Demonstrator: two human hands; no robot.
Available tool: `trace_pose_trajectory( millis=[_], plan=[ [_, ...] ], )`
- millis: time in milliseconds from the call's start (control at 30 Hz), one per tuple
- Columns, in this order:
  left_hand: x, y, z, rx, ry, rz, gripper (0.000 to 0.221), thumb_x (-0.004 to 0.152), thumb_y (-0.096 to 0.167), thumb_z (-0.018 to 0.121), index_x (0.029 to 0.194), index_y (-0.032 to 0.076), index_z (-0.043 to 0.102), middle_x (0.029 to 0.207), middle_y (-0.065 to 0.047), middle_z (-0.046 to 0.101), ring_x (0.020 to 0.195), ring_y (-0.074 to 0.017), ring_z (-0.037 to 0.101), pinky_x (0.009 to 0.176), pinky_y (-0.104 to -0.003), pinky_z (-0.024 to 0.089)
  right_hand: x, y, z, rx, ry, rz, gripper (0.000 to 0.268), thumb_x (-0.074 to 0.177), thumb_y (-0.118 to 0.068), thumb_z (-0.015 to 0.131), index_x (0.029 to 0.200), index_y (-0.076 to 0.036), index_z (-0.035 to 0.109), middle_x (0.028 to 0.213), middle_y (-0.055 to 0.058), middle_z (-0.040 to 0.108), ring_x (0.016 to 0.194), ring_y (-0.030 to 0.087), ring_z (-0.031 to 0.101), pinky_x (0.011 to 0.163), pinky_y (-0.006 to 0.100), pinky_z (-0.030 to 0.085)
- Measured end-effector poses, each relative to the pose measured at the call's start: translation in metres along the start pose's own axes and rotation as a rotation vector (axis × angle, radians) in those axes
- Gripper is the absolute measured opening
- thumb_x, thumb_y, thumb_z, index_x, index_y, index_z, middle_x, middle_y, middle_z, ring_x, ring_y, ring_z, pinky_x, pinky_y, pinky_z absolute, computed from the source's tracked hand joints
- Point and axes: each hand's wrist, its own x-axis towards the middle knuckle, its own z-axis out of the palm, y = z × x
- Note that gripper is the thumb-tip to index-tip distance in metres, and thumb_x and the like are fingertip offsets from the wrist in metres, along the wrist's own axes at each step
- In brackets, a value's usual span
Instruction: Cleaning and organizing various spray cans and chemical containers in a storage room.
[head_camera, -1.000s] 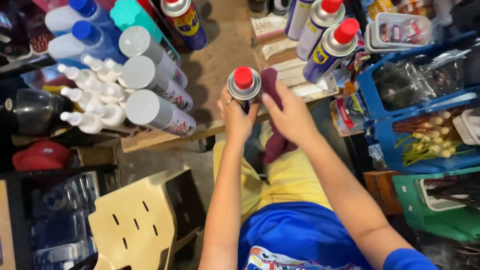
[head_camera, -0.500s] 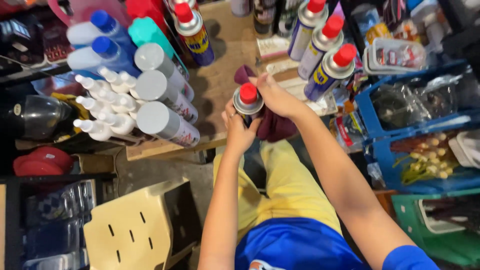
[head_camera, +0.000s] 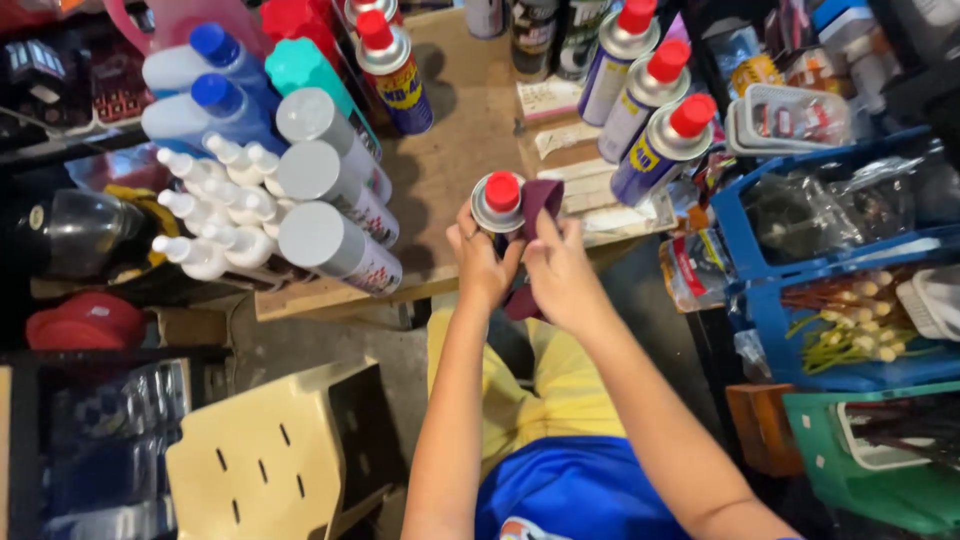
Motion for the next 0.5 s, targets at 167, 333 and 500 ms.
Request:
trace_pose_trajectory(
  millis=[167, 333, 500],
  plan=[
    [-0.006, 0.020, -0.014, -0.001, -0.035, 0.085, 0.093, 0.077, 0.013, 0.088, 0.148, 0.001, 0.028, 0.125, -0.024, 0.050, 0.123, -0.0417, 0.040, 0.118, -0.049, 0.030, 0.034, -0.018, -0.039, 0.056, -0.090, -0.204, 0.065, 0.108, -0.040, 0.010, 0.148, -0.010, 0.052, 0.126, 0.024, 0.055, 0.123, 0.046, 0.056, 0.107, 0.050, 0.043],
    [-0.001, 0.011, -0.018, -0.041, -0.101, 0.138, 0.091, 0.081, 0.013, 0.085, 0.148, 0.001, 0.025, 0.132, -0.027, 0.049, 0.121, -0.0407, 0.038, 0.118, -0.049, 0.029, 0.063, -0.025, -0.060, 0.061, -0.210, -0.138, 0.089, 0.103, -0.060, -0.007, 0.144, -0.020, 0.061, 0.148, 0.019, 0.054, 0.142, 0.038, 0.043, 0.123, 0.050, 0.025],
    [0.006, -0.005, -0.024, -0.078, -0.217, 0.145, 0.094, 0.079, 0.030, 0.089, 0.145, 0.005, 0.026, 0.132, -0.021, 0.050, 0.120, -0.0370, 0.038, 0.117, -0.048, 0.029, 0.047, -0.111, -0.069, 0.188, -0.294, 0.093, 0.093, 0.098, -0.061, -0.004, 0.132, -0.016, 0.070, 0.144, 0.020, 0.059, 0.144, 0.039, 0.042, 0.126, 0.051, 0.020]
  ],
)
